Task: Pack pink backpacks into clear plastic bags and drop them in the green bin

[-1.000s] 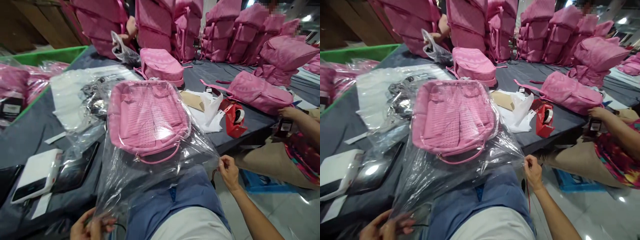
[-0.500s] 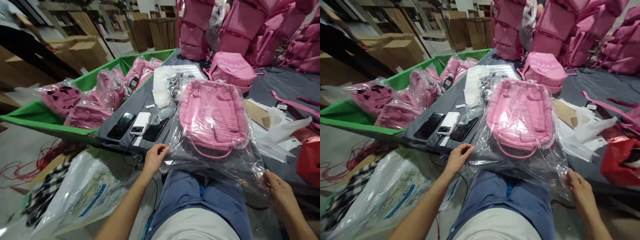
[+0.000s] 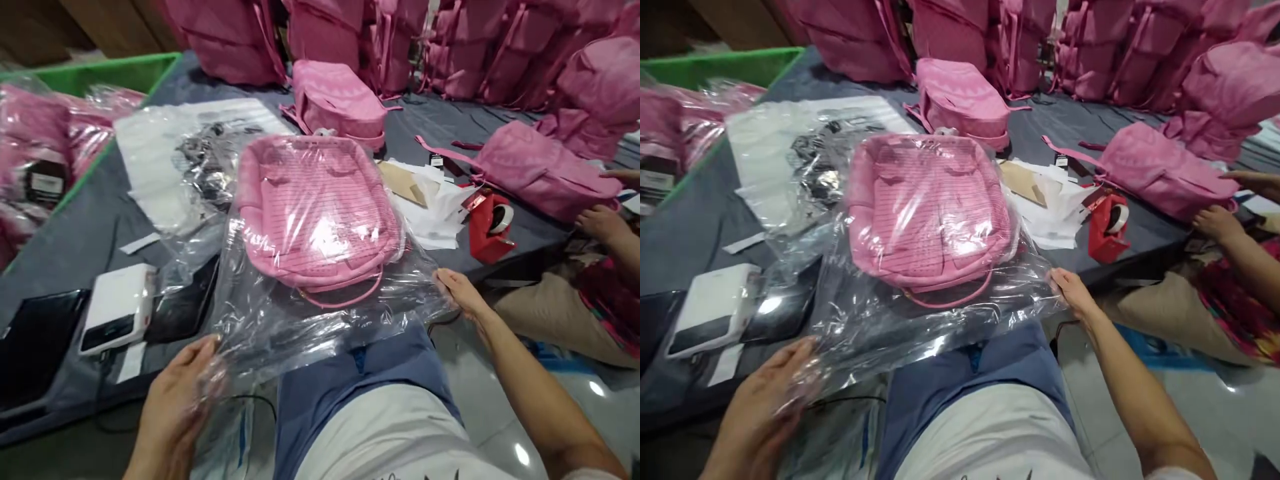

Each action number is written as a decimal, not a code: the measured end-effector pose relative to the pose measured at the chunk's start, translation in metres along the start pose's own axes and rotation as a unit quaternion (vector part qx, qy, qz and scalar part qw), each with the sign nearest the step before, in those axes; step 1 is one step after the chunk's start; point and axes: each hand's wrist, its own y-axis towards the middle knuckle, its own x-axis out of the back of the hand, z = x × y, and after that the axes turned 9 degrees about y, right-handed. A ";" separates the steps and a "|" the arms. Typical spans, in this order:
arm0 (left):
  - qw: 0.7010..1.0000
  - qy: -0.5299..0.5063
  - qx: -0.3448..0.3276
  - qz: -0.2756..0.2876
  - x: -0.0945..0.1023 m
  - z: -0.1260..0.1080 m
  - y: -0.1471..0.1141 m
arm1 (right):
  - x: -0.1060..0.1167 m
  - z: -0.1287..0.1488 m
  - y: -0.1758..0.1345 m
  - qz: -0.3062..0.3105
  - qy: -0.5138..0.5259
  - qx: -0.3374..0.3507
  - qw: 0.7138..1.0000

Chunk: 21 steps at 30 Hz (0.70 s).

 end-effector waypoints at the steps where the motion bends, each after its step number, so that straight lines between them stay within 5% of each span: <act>1: 0.998 0.046 -0.039 -0.011 0.003 0.006 -0.004 | 0.006 -0.010 -0.004 -0.011 -0.032 0.029 0.999; 3: 0.970 0.168 -0.161 -0.075 0.012 0.021 -0.007 | 0.018 -0.030 -0.013 -0.066 -0.132 0.147 0.978; 6: 0.859 0.325 -0.356 -0.170 0.027 0.042 0.001 | 0.030 -0.043 -0.024 -0.129 -0.295 0.358 0.876; 8: 0.812 0.369 -0.442 -0.101 0.034 0.048 0.008 | 0.031 -0.040 -0.028 -0.114 -0.337 0.465 0.811; 10: 0.785 0.376 -0.491 0.019 0.037 0.046 0.010 | 0.028 -0.032 -0.029 -0.059 -0.317 0.532 0.783; 13: 0.810 0.326 -0.482 0.076 0.033 0.029 0.004 | 0.020 -0.019 -0.025 0.008 -0.213 0.508 0.835; 17: 0.871 0.219 -0.439 -0.013 0.019 0.007 -0.013 | 0.001 -0.010 -0.014 -0.069 -0.019 0.416 0.906; 21: 0.825 0.200 -0.529 0.000 0.008 0.001 -0.021 | -0.032 -0.004 0.000 -0.161 0.160 0.382 0.896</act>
